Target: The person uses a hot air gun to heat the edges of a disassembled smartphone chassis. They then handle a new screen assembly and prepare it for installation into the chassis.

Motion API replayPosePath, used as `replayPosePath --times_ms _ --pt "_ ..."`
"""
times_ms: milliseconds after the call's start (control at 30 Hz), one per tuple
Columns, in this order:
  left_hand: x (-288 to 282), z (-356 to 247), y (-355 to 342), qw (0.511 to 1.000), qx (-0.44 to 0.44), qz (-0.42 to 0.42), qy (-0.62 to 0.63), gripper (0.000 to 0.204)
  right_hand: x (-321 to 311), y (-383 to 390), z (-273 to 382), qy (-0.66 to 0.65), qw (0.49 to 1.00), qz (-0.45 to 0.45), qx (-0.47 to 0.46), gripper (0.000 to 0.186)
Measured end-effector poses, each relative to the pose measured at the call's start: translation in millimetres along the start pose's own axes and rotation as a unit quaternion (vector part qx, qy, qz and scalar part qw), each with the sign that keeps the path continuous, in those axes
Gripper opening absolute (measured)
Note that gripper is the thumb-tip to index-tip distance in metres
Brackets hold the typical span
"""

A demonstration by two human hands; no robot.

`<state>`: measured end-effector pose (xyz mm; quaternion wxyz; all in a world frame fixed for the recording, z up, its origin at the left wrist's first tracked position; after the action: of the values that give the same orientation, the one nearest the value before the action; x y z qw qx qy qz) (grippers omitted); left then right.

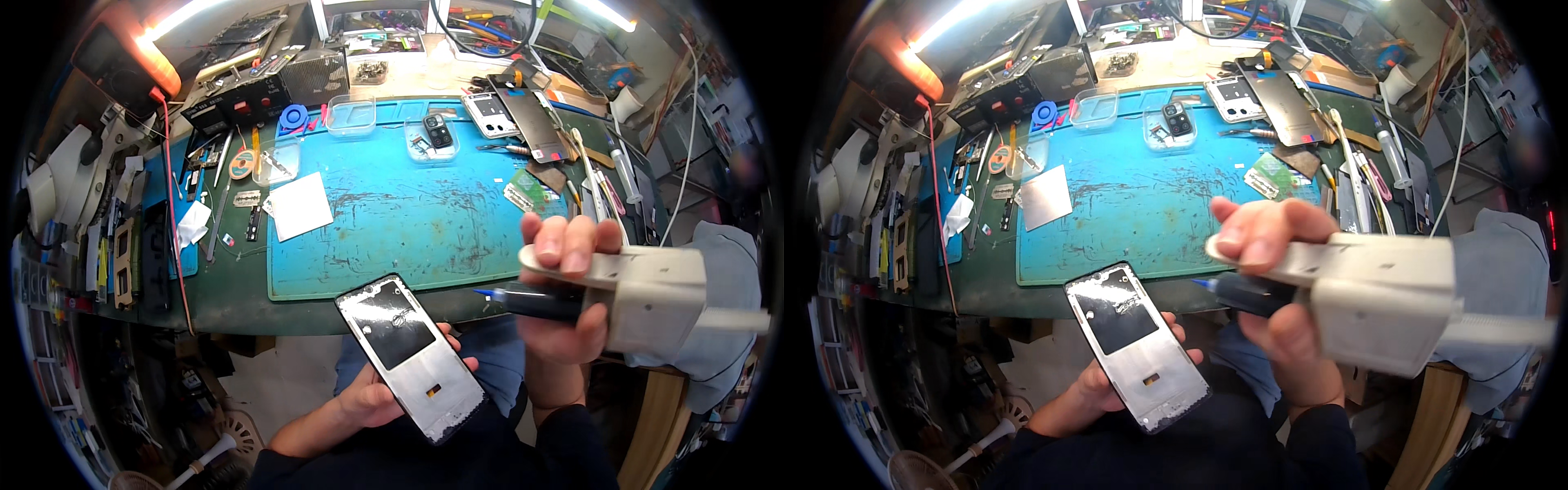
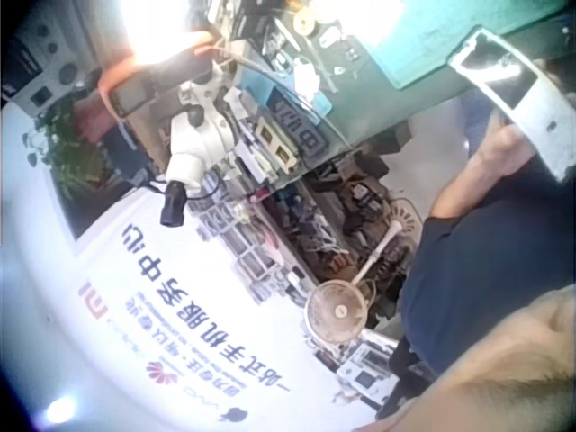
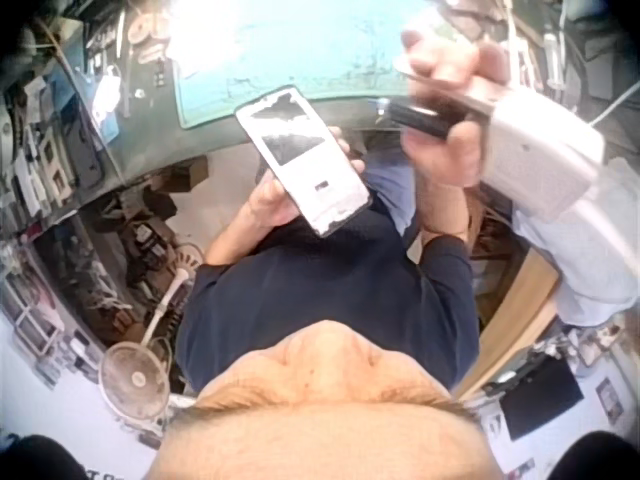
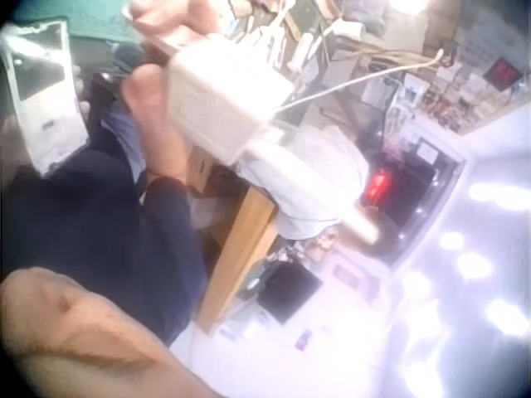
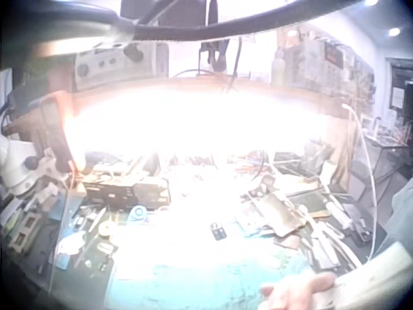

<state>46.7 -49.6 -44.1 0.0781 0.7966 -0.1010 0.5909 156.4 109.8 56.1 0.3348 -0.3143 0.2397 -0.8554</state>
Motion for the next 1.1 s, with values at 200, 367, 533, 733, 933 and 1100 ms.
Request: replayPosePath --times_ms 200,367,533,733,933,1100 --pt "-1.6 4.7 0.9 0.999 -0.024 0.03 0.008 0.105 27.1 0.1 -38.8 0.049 0.999 -0.009 0.011 0.038" --pt "6.3 9.9 -1.9 0.999 0.006 0.025 0.035 0.105 30.4 1.4 -44.6 0.04 0.999 -0.011 0.028 0.034" --pt "0.5 12.0 1.4 0.999 0.01 0.027 0.022 0.101 35.6 -0.4 -47.3 0.054 0.998 0.018 0.041 0.029" --pt "2.2 3.1 -0.9 0.999 0.006 0.038 0.008 0.099 38.0 -3.0 -52.3 0.084 0.994 0.048 0.055 0.027" --pt "2.4 -2.7 -1.9 0.998 -0.009 0.064 -0.018 0.1 39.8 -7.0 -52.5 0.112 0.988 0.069 0.081 0.026" --pt "4.2 -6.4 -1.2 0.997 -0.02 0.069 -0.02 0.098 40.9 -6.2 -54.3 0.116 0.988 0.08 0.07 0.026"
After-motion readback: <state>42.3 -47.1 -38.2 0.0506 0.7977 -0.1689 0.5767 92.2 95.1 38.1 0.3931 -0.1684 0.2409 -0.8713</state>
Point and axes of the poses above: each hand's wrist, its own y-axis away from the middle knuckle, its own x-axis out of the palm, z = x × y, the point moved 4 cm from there along -y, towards the middle knuckle, and after that the axes turned 2 degrees about x, right-handed, at the moved point
